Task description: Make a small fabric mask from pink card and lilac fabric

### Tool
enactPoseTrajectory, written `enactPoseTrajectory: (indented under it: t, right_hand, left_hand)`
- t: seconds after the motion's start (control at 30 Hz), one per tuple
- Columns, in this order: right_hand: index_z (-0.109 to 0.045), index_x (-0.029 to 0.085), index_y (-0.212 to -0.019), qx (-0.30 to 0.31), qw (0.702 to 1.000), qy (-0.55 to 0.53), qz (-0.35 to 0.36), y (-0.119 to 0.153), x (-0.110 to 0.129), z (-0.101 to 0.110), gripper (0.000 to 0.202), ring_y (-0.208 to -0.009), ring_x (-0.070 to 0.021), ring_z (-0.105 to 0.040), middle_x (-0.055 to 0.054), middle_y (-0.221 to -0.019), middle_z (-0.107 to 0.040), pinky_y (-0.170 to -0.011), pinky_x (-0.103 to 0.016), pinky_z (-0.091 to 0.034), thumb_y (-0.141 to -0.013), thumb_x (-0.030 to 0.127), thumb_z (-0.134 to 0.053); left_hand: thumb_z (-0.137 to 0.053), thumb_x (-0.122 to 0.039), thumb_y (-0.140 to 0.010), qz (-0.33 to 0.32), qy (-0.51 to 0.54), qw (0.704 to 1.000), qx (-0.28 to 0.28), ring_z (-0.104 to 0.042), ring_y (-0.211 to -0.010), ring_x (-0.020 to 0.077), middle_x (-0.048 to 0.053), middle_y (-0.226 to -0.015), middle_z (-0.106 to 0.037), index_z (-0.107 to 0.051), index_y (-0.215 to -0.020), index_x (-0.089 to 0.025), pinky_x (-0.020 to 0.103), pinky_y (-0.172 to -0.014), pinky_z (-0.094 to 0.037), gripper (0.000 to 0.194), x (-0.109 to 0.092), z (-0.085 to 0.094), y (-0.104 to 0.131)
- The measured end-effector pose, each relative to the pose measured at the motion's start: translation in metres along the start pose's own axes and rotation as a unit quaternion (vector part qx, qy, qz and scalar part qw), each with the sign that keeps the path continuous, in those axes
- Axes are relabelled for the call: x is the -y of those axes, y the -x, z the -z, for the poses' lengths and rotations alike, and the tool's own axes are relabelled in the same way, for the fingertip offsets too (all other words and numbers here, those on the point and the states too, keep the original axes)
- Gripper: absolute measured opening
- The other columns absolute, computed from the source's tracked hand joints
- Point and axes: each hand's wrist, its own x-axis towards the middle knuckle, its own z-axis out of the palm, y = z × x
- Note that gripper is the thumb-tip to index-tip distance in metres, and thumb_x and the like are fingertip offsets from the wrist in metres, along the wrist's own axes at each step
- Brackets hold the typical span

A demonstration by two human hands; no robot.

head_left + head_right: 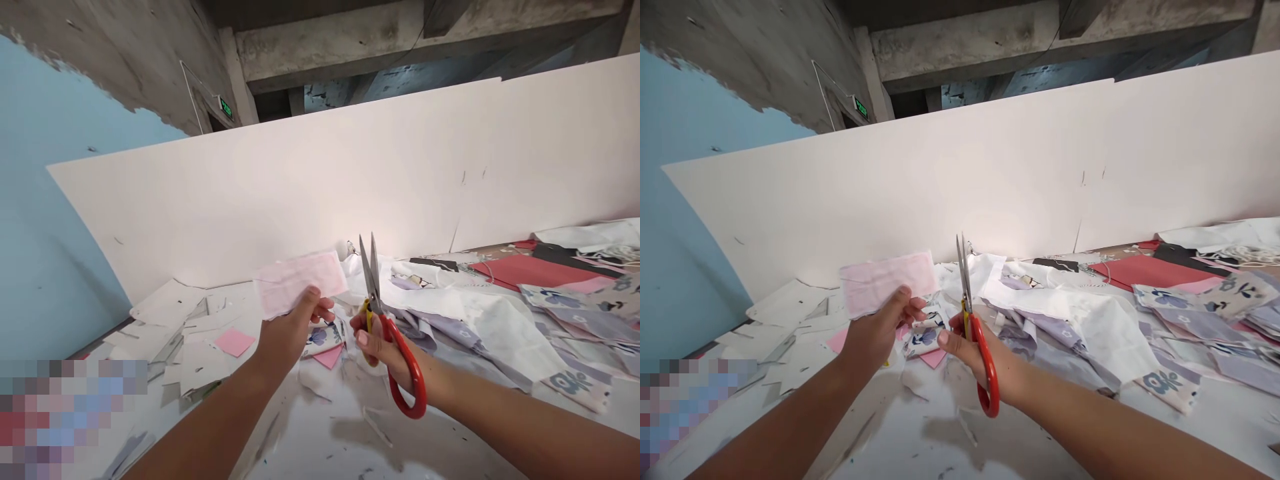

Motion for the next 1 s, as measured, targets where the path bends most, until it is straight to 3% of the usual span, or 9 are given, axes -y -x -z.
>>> enactPoseTrajectory:
  t: [0.13, 0.3, 0.5, 0.73, 0.9, 1.0]
  right_hand:
    - [-0.047, 0.017, -0.089, 0.077, 0.997, -0.014, 0.017, 0.007, -0.009, -0.007, 0.04, -0.069, -0.0141, -0.043, -0.004, -0.087, -0.047, -0.063, -0.029, -0.038, -0.075, 0.054, -0.046]
    - [-0.047, 0.016, -0.081, 0.119, 0.992, -0.026, 0.042, 0.014, -0.015, -0.015, 0.037, -0.065, -0.0124, -0.04, -0.004, -0.082, -0.046, -0.062, -0.028, -0.038, -0.08, 0.052, -0.037]
    - [-0.045, 0.017, -0.081, 0.115, 0.993, -0.019, 0.034, 0.017, -0.013, -0.018, 0.037, -0.065, -0.0132, -0.04, -0.004, -0.08, -0.046, -0.06, -0.028, -0.039, -0.08, 0.054, -0.037]
    - [-0.045, 0.017, -0.083, 0.109, 0.992, -0.044, 0.046, 0.017, -0.012, -0.019, 0.037, -0.06, -0.0115, -0.037, -0.001, -0.073, -0.043, -0.058, -0.027, -0.037, -0.083, 0.052, -0.03]
    - [-0.045, 0.018, -0.084, 0.121, 0.99, -0.049, 0.046, 0.016, -0.014, -0.019, 0.039, -0.058, -0.0111, -0.034, 0.001, -0.069, -0.039, -0.055, -0.026, -0.035, -0.083, 0.053, -0.029]
    - [-0.044, 0.018, -0.083, 0.118, 0.991, -0.05, 0.045, 0.016, -0.019, -0.019, 0.039, -0.059, -0.0116, -0.035, 0.001, -0.069, -0.039, -0.056, -0.027, -0.036, -0.082, 0.054, -0.029]
  left_hand:
    - [-0.051, -0.052, -0.067, 0.011, 0.025, 0.999, -0.018, -0.053, -0.055, 0.0133, 0.005, -0.056, -0.064, -0.066, -0.061, -0.015, 0.025, -0.055, -0.042, 0.04, 0.002, 0.001, -0.004]
    - [-0.052, -0.053, -0.066, 0.03, 0.041, 0.999, 0.009, -0.054, -0.057, 0.0126, 0.005, -0.059, -0.065, -0.066, -0.064, -0.015, 0.024, -0.057, -0.041, 0.041, 0.005, 0.001, -0.005]
    - [-0.055, -0.054, -0.064, 0.034, 0.038, 0.999, 0.01, -0.056, -0.064, 0.0157, 0.006, -0.062, -0.066, -0.067, -0.066, -0.014, 0.026, -0.063, -0.043, 0.041, 0.007, -0.001, -0.004]
    - [-0.052, -0.055, -0.065, 0.083, -0.026, 0.996, 0.03, -0.054, -0.07, 0.0174, 0.006, -0.067, -0.067, -0.069, -0.067, -0.017, 0.028, -0.072, -0.042, 0.042, 0.004, -0.002, 0.004]
    - [-0.052, -0.054, -0.067, 0.058, -0.033, 0.996, 0.066, -0.054, -0.069, 0.016, 0.004, -0.068, -0.067, -0.069, -0.067, -0.019, 0.026, -0.072, -0.042, 0.04, 0.011, 0.001, 0.001]
    - [-0.052, -0.054, -0.067, 0.062, -0.039, 0.996, 0.057, -0.054, -0.069, 0.0159, 0.004, -0.066, -0.067, -0.069, -0.066, -0.019, 0.026, -0.072, -0.042, 0.039, 0.01, 0.0, 0.002]
